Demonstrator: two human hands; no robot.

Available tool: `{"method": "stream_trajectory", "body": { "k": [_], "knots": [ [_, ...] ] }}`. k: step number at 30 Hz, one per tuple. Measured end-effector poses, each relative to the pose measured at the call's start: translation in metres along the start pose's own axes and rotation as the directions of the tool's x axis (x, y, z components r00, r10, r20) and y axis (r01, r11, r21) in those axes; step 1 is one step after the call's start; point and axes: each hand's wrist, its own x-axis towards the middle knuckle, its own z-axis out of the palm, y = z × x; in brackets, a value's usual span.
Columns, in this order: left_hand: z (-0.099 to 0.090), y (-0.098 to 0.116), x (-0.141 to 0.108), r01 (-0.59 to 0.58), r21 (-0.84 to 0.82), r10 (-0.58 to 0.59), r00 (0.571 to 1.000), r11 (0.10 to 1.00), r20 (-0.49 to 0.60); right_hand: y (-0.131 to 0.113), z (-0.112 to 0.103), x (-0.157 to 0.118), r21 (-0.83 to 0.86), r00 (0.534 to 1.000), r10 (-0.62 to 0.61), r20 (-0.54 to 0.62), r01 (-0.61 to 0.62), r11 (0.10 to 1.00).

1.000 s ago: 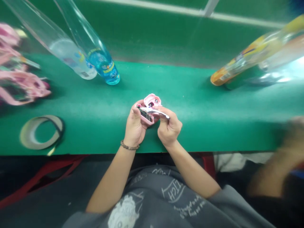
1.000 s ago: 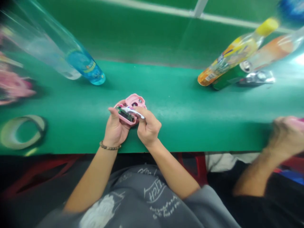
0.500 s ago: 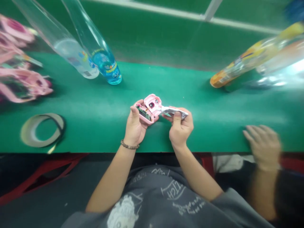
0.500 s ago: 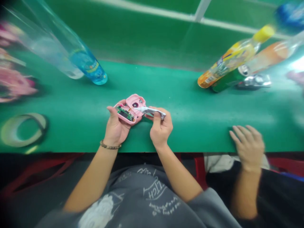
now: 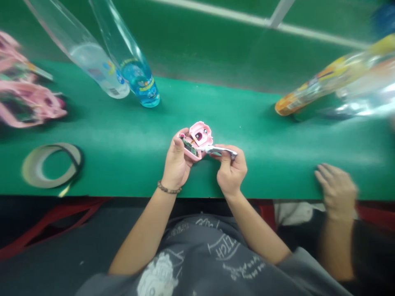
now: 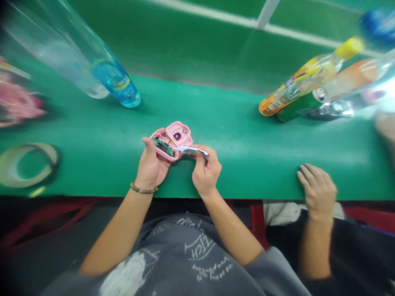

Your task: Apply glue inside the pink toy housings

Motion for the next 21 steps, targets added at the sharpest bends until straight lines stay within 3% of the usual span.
{"method": "stream_trajectory", "body": {
  "k": [8,14,21],
  "knots": [
    [0.002,0.002,0.0,-0.006,-0.018,0.005,1.0,1.0,-0.012,-0.007,-0.003,-0.005,-0.116,0.983,-0.166,0.084,0.175,0.978],
    [0.001,0.001,0.002,-0.021,-0.011,0.021,1.0,1.0,-0.015,0.003,-0.006,-0.003,-0.137,0.923,-0.362,0.129,0.378,0.916],
    [0.002,0.001,0.002,-0.016,0.012,0.016,1.0,1.0,-0.015,-0.003,-0.005,-0.003,-0.158,0.894,-0.423,0.145,0.443,0.882]
  ]
}}
